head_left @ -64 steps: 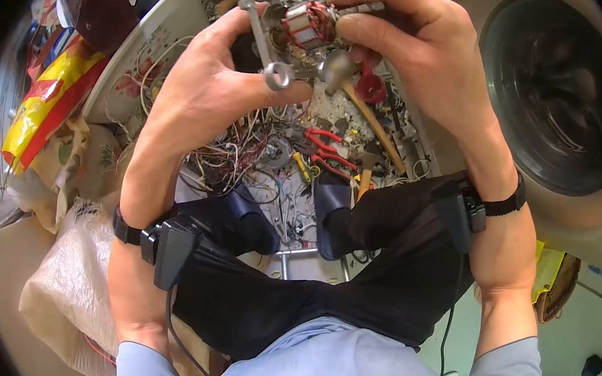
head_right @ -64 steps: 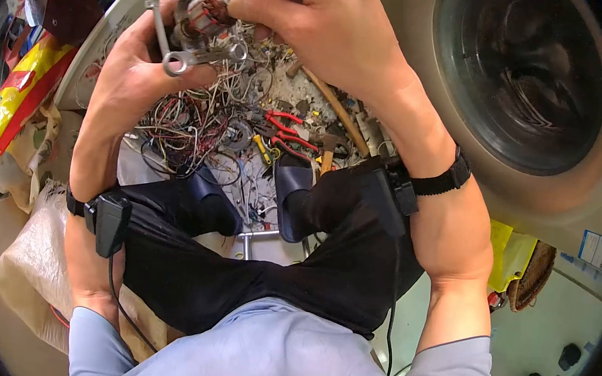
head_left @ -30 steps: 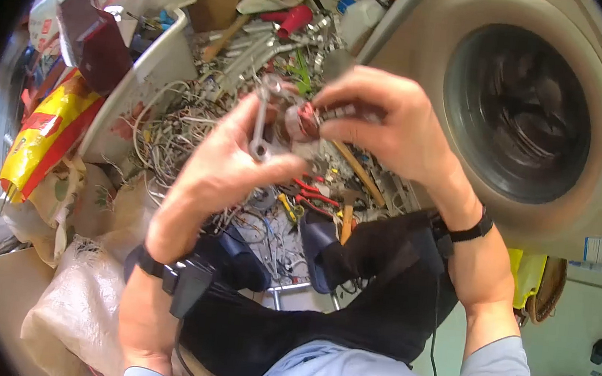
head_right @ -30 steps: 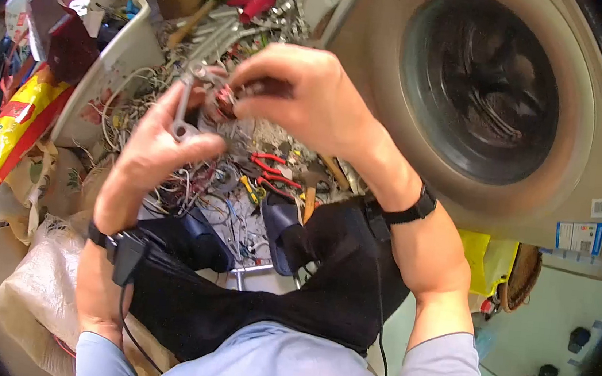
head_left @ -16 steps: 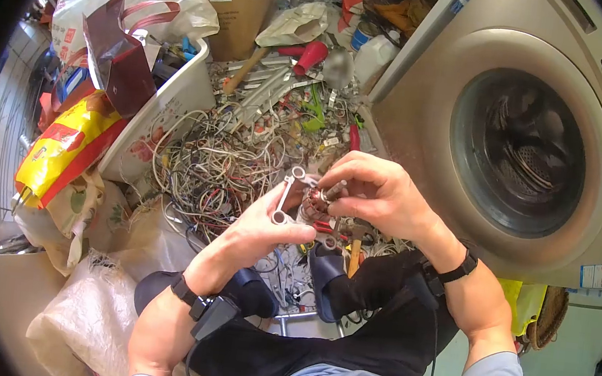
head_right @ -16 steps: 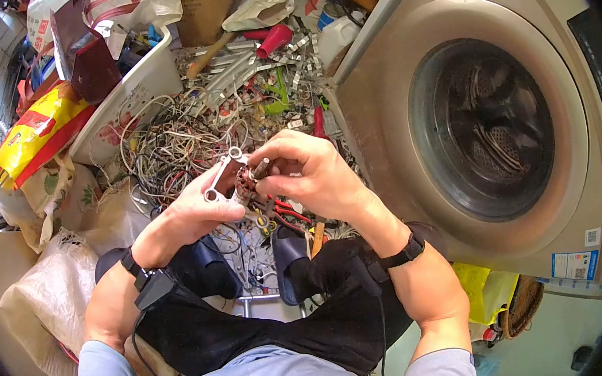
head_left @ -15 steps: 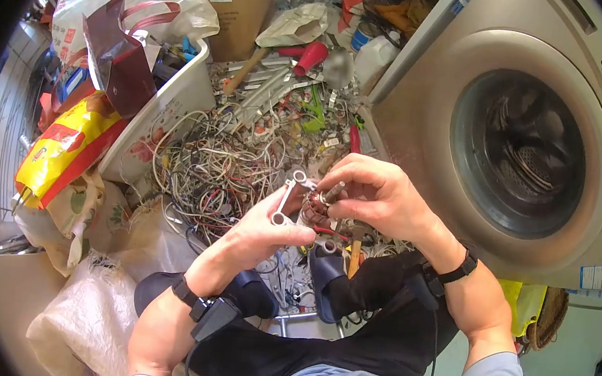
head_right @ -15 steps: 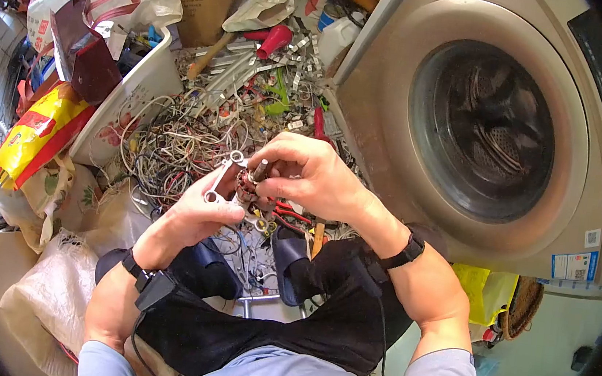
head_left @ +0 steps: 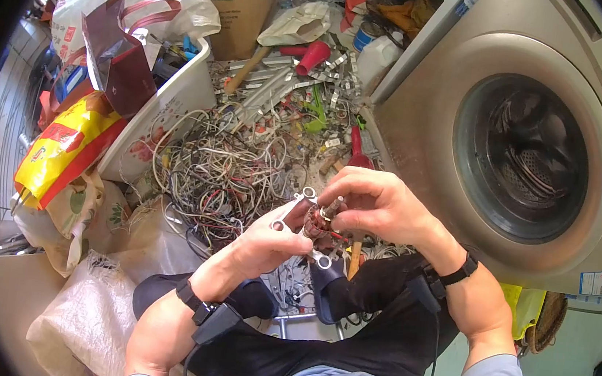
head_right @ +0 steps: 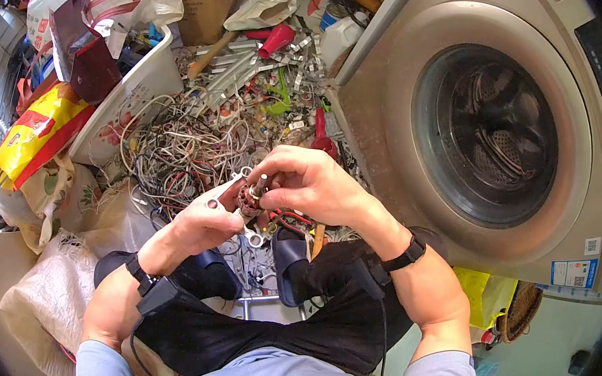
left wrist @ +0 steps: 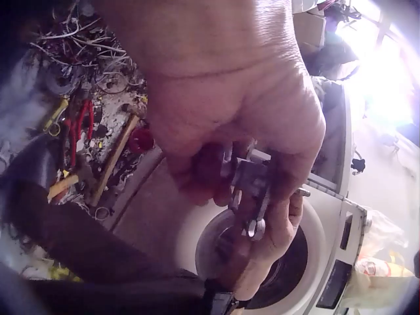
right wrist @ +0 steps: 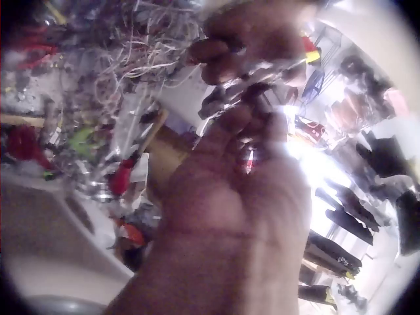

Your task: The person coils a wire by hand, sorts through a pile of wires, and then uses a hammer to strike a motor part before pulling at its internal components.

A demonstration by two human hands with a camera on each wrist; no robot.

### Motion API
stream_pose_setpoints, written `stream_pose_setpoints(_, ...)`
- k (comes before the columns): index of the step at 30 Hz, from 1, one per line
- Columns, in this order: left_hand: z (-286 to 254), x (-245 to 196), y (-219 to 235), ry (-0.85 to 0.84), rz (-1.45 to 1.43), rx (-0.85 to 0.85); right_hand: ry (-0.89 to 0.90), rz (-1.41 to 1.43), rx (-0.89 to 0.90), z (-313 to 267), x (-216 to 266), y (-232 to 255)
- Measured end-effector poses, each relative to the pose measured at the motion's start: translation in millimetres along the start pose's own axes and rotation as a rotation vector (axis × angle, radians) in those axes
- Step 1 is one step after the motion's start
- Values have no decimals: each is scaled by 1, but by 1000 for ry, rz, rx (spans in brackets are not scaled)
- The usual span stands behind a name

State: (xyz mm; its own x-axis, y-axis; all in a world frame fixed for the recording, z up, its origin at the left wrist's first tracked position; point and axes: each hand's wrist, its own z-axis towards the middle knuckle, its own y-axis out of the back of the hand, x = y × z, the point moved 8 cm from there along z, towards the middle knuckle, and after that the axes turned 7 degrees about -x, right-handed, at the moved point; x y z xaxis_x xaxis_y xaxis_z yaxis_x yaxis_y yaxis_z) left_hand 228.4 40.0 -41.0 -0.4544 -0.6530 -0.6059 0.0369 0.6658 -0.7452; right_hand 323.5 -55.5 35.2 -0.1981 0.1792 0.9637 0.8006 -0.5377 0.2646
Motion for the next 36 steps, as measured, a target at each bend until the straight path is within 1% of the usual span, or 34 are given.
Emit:
stream_pose_setpoints(4,1,-6,-2,-56,-16,-4,11,36,-42,-1,-4,-3)
stream_pose_setpoints(7,1,0,9,-42,-15,-34,-7,100,-68,-2,-7,-4)
stream_pose_setpoints(9,0,-1,11,-72,0,-67,57,27,-65,-1,-2,-5)
stream_pose_setpoints(11,0,-5,12,-101,14,-99,89,15,-72,-1,-4,-4)
stream_pose_setpoints(13,-2,-14,17,-189,161,-165,122,5,-77,-1,-1,-6)
stream_pose_setpoints(14,-3,-17,15,-191,163,-164,56,60,-127,-1,-2,-6)
stream_pose_setpoints(15,-6,-21,18,-209,292,-249,-11,115,-176,-2,-5,-5)
stream_pose_setpoints(16,-8,-25,22,-228,421,-334,-9,114,-176,-3,-7,-6)
stream_pose_setpoints(19,-12,-30,22,-300,505,-350,-22,119,-202,-5,-14,-8)
stream_pose_setpoints(21,-13,-34,24,-374,615,-378,-160,235,-245,-8,-23,-10)
stream_pose_setpoints(28,-19,-34,22,-466,681,-421,-145,256,-227,-8,-24,-15)
stream_pose_setpoints(30,-22,-36,21,-507,721,-451,-109,172,-234,-8,-18,-14)
stream_pose_setpoints(32,-22,-35,20,-507,705,-448,-87,167,-248,-9,-25,-16)
stream_pose_setpoints(36,-20,-32,22,-528,676,-439,-48,147,-256,-8,-23,-14)
